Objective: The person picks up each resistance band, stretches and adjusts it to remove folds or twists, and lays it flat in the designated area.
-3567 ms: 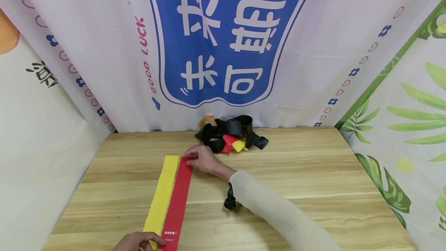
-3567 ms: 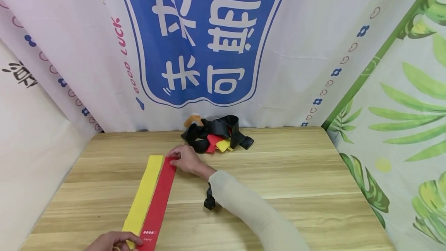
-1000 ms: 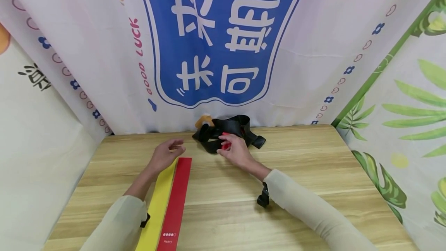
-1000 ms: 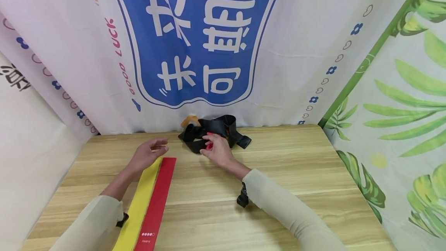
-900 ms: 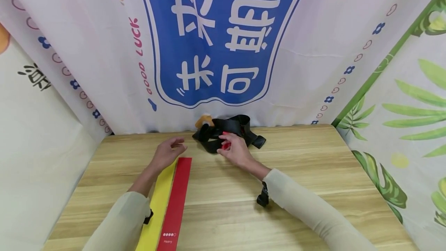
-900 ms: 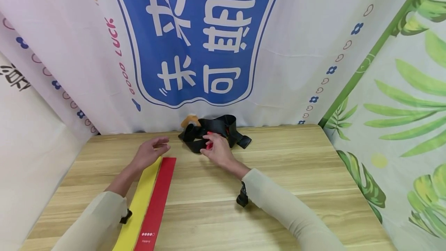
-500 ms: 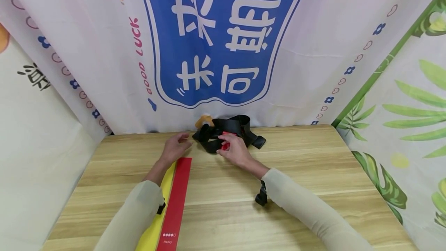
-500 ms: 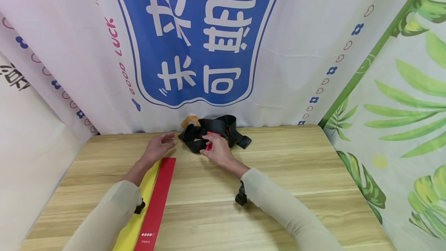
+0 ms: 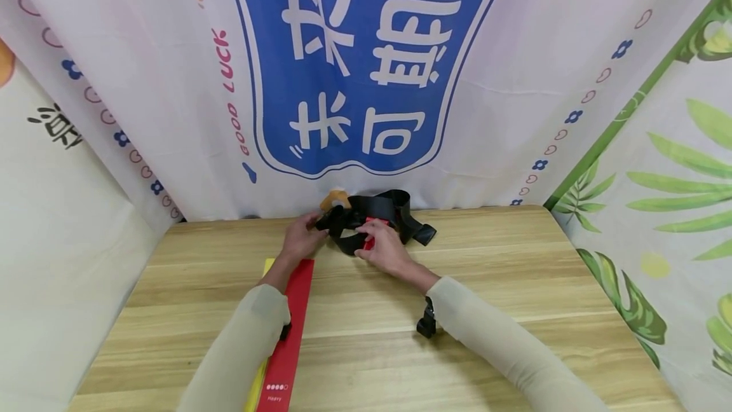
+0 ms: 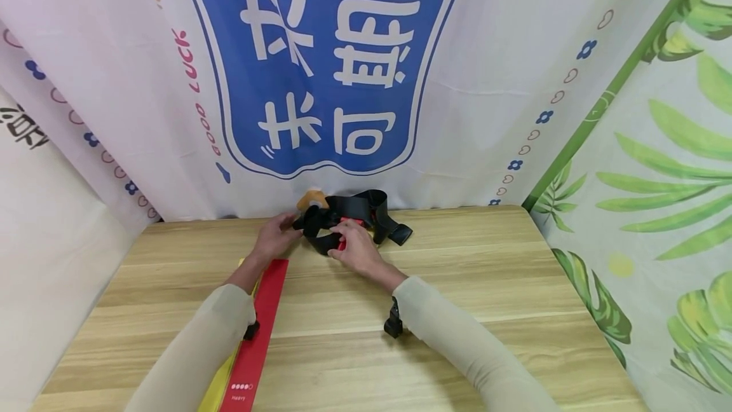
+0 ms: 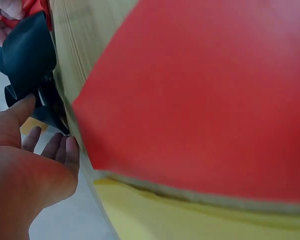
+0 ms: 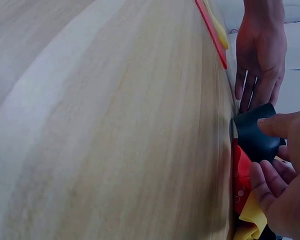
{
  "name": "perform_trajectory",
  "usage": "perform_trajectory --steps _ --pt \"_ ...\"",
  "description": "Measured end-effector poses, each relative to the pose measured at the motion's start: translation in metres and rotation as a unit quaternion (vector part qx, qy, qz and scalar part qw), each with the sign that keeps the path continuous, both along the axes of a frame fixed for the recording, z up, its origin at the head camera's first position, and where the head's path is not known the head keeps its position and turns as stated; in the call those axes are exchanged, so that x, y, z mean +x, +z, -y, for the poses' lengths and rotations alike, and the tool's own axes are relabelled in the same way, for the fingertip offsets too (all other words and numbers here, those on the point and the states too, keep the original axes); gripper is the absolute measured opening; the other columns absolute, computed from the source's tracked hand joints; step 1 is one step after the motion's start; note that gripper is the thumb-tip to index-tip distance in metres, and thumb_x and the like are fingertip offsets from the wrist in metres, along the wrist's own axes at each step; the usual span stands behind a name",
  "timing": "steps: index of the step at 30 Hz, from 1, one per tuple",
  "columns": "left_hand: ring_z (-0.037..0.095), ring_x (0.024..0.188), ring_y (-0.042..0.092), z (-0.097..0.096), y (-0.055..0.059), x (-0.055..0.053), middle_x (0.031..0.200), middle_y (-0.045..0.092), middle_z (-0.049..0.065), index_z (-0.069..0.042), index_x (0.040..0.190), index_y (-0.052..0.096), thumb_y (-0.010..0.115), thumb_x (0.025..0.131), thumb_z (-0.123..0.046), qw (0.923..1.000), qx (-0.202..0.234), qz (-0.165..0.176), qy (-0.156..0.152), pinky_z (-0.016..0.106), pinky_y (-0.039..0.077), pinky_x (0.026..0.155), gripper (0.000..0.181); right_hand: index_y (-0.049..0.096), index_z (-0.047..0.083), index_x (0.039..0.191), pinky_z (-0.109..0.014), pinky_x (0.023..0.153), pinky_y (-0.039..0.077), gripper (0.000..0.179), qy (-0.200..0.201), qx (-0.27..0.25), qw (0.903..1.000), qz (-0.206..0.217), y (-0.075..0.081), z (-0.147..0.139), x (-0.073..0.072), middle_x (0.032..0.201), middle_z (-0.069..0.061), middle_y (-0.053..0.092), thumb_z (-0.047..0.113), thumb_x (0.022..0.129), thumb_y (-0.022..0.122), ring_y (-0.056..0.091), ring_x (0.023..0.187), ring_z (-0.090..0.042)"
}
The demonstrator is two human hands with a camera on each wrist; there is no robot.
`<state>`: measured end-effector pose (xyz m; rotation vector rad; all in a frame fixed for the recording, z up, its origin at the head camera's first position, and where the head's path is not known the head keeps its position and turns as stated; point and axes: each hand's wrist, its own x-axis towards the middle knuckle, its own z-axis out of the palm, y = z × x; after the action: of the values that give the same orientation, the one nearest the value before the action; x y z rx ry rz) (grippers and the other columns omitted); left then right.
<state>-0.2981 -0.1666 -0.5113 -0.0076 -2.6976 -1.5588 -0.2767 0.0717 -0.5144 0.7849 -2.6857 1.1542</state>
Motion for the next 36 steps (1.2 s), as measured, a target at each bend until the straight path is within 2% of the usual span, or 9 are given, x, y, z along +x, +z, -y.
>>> perform_trajectory --steps 5,10,13,18,21,25,27,31,36 --pt "0.042 0.134 0.058 -0.006 -0.003 -0.005 0.139 0.065 0.027 0.006 0.137 0.064 0.079 0.091 -0.006 0.9984 -0.049 -0.03 -0.002 0.052 0.043 0.116 0.05 0.075 -0.002 0.123 -0.038 0.085 0.059 0.042 -0.004 0.011 0.9998 -0.013 0.0 0.0 -0.001 0.125 -0.014 0.067 0.011 0.085 0.089 0.071 0.093 -0.023" --pt "0.042 0.131 0.059 -0.008 -0.005 -0.01 0.137 0.067 0.025 0.006 0.134 0.066 0.078 0.091 -0.006 0.9954 -0.09 -0.031 0.006 0.052 0.043 0.116 0.046 0.08 0.003 0.108 -0.037 0.081 0.057 0.025 -0.008 0.023 0.9994 -0.024 -0.001 -0.001 0.0 0.118 -0.011 0.068 0.009 0.085 0.088 0.067 0.086 -0.02" --pt "0.041 0.133 0.058 -0.009 -0.004 -0.011 0.138 0.067 0.024 0.004 0.136 0.066 0.077 0.094 -0.008 0.9955 -0.091 -0.016 0.018 0.051 0.042 0.117 0.045 0.08 0.006 0.098 -0.037 0.081 0.056 0.015 -0.011 0.021 0.9992 -0.033 -0.001 -0.002 0.0 0.116 -0.01 0.069 0.008 0.085 0.088 0.067 0.086 -0.02" --pt "0.039 0.129 0.06 -0.008 0.0 -0.009 0.136 0.068 0.023 0.001 0.136 0.067 0.075 0.096 -0.009 0.9957 -0.087 -0.008 0.031 0.051 0.046 0.113 0.042 0.077 0.005 0.089 -0.043 0.088 0.055 0.012 -0.02 0.011 0.9991 -0.035 0.001 -0.007 0.003 0.117 -0.01 0.071 0.008 0.085 0.087 0.07 0.099 -0.027" --pt "0.038 0.123 0.063 -0.004 0.002 -0.006 0.132 0.069 0.024 0.001 0.136 0.067 0.075 0.096 -0.01 0.9955 -0.087 -0.013 0.035 0.051 0.049 0.107 0.043 0.075 0.005 0.087 -0.046 0.093 0.055 0.014 -0.026 0.007 0.999 -0.034 0.002 -0.009 0.003 0.118 -0.011 0.073 0.01 0.084 0.088 0.07 0.11 -0.03" --pt "0.037 0.12 0.064 0.003 0.003 -0.003 0.131 0.069 0.023 0.0 0.137 0.067 0.075 0.096 -0.013 0.996 -0.081 -0.001 0.037 0.049 0.051 0.105 0.043 0.075 0.004 0.087 -0.044 0.097 0.056 0.015 -0.035 -0.007 0.9988 -0.035 0.003 -0.013 0.002 0.116 -0.01 0.074 0.011 0.084 0.088 0.07 0.114 -0.029" --pt "0.036 0.121 0.063 0.008 0.003 -0.002 0.132 0.068 0.022 -0.001 0.137 0.067 0.074 0.096 -0.014 0.9966 -0.071 0.01 0.039 0.049 0.05 0.106 0.044 0.076 0.004 0.088 -0.043 0.097 0.057 0.015 -0.039 -0.022 0.9985 -0.03 0.004 -0.015 0.003 0.115 -0.01 0.075 0.011 0.084 0.088 0.07 0.114 -0.028" --pt "0.038 0.12 0.064 0.017 0.003 0.002 0.129 0.069 0.023 0.001 0.135 0.067 0.074 0.096 -0.012 0.9977 -0.054 0.012 0.041 0.049 0.051 0.106 0.042 0.075 0.006 0.089 -0.04 0.097 0.056 0.013 -0.048 -0.054 0.9973 -0.006 0.007 -0.019 0.003 0.115 -0.008 0.076 0.011 0.086 0.087 0.07 0.113 -0.025" --pt "0.038 0.117 0.066 0.026 0.006 0.007 0.124 0.07 0.023 0.002 0.132 0.069 0.074 0.096 -0.011 0.9979 -0.06 -0.002 0.025 0.049 0.053 0.103 0.038 0.074 0.009 0.091 -0.031 0.084 0.053 0.012 -0.06 -0.081 0.9944 0.033 0.009 -0.025 0.006 0.105 -0.003 0.075 0.011 0.088 0.086 0.065 0.092 -0.017"
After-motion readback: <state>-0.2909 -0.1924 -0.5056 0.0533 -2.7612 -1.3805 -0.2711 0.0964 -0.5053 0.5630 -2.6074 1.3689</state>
